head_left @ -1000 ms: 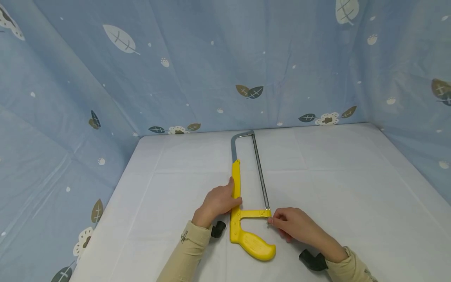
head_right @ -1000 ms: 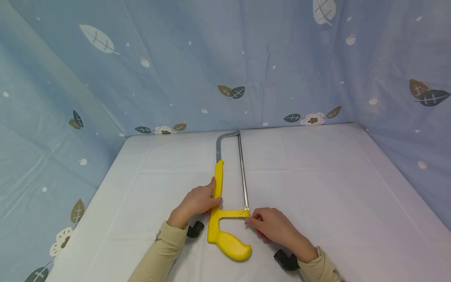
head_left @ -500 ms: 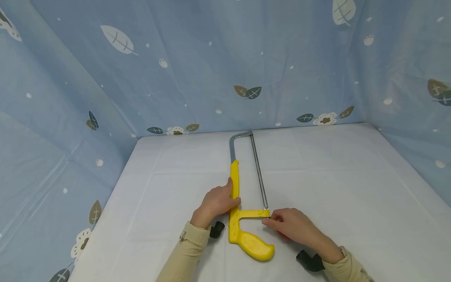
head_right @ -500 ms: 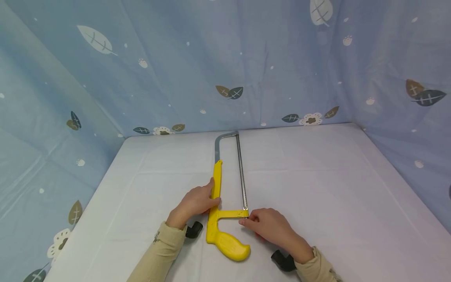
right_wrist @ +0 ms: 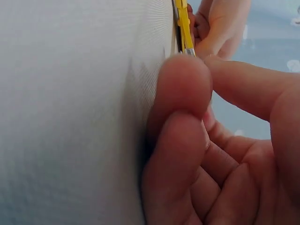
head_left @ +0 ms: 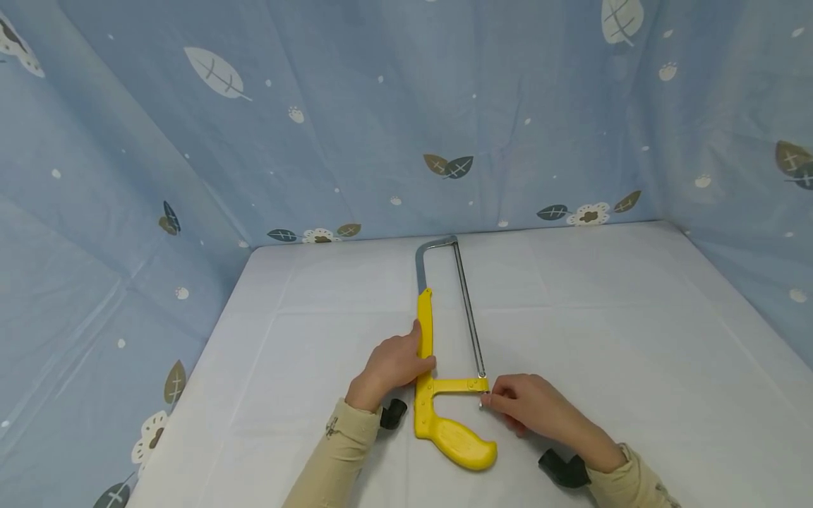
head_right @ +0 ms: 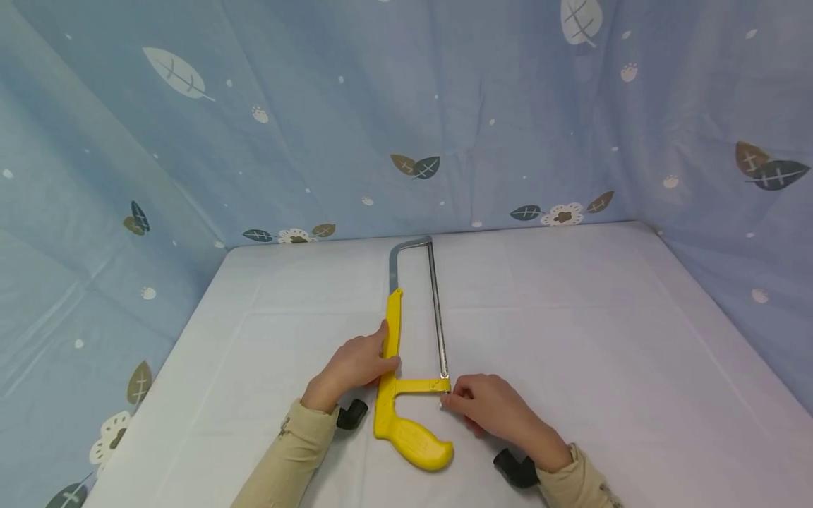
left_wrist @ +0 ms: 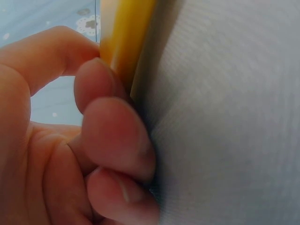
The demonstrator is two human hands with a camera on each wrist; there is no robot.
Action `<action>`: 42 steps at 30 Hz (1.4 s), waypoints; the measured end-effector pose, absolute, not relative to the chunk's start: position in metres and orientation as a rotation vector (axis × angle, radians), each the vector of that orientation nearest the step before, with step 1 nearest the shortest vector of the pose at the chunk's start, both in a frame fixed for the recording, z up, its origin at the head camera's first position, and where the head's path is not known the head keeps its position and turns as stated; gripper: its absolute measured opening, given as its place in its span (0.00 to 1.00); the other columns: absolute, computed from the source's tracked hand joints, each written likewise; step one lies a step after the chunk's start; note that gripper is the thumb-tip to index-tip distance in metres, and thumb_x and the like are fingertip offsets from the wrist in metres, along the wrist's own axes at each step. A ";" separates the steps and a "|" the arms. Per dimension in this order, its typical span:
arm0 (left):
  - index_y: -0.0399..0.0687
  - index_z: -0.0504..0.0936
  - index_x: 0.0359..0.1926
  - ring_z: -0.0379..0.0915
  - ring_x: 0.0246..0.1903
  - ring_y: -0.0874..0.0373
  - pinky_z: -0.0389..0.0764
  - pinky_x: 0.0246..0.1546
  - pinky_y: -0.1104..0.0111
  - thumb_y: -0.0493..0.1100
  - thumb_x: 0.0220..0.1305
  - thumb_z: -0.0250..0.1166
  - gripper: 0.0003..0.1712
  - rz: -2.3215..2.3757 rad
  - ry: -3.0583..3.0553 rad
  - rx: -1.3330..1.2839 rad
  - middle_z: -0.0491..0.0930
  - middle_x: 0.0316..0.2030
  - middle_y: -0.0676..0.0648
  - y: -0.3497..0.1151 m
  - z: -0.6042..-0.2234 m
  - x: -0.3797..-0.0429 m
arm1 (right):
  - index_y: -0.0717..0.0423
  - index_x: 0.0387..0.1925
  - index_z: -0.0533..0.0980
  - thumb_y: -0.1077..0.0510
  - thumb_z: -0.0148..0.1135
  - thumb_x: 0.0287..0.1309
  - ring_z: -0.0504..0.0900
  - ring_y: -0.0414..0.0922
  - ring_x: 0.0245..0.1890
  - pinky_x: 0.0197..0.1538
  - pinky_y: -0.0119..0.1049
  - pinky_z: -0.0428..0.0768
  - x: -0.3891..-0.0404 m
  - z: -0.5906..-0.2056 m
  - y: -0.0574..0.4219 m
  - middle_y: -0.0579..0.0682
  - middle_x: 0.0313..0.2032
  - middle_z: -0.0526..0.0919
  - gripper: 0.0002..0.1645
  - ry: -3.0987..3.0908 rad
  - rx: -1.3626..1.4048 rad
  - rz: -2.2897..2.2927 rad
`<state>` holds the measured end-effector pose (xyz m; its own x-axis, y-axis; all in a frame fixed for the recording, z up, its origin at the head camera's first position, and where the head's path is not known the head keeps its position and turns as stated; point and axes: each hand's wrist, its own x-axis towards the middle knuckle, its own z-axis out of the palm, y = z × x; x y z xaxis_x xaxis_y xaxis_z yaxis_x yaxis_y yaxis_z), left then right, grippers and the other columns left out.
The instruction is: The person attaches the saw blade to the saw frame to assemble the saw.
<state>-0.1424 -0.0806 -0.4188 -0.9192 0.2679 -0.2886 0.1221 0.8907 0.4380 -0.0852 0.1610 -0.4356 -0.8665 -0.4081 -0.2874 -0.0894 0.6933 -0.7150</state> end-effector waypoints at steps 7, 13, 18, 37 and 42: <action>0.41 0.46 0.68 0.61 0.12 0.57 0.62 0.15 0.68 0.55 0.55 0.53 0.46 0.608 2.712 0.290 0.67 0.16 0.50 -0.081 -0.419 -0.142 | 0.51 0.24 0.69 0.38 0.57 0.50 0.70 0.42 0.10 0.14 0.31 0.64 -0.084 -0.432 0.162 0.45 0.12 0.71 0.21 2.457 -0.330 -1.070; 0.41 0.46 0.68 0.61 0.13 0.57 0.63 0.15 0.69 0.55 0.55 0.54 0.46 0.601 2.713 0.287 0.68 0.16 0.50 -0.081 -0.418 -0.142 | 0.50 0.22 0.70 0.39 0.57 0.51 0.70 0.41 0.10 0.15 0.31 0.64 -0.084 -0.431 0.161 0.44 0.11 0.71 0.20 2.460 -0.342 -1.055; 0.42 0.46 0.68 0.62 0.12 0.57 0.63 0.15 0.69 0.55 0.54 0.54 0.46 0.596 2.713 0.276 0.68 0.16 0.49 -0.081 -0.419 -0.142 | 0.50 0.21 0.71 0.39 0.55 0.52 0.70 0.41 0.10 0.15 0.31 0.64 -0.084 -0.432 0.161 0.43 0.11 0.70 0.20 2.456 -0.374 -1.052; 0.42 0.46 0.68 0.62 0.12 0.57 0.65 0.16 0.68 0.56 0.55 0.54 0.46 0.602 2.704 0.272 0.68 0.16 0.49 -0.080 -0.419 -0.143 | 0.45 0.21 0.73 0.32 0.52 0.49 0.67 0.40 0.10 0.17 0.31 0.63 -0.084 -0.431 0.155 0.43 0.08 0.69 0.23 2.566 -0.349 -0.900; 0.42 0.46 0.68 0.62 0.12 0.57 0.65 0.16 0.69 0.56 0.55 0.54 0.46 0.605 2.707 0.281 0.68 0.16 0.50 -0.080 -0.420 -0.143 | 0.46 0.21 0.73 0.33 0.53 0.50 0.67 0.40 0.09 0.16 0.31 0.63 -0.084 -0.431 0.155 0.43 0.08 0.69 0.22 2.562 -0.366 -0.913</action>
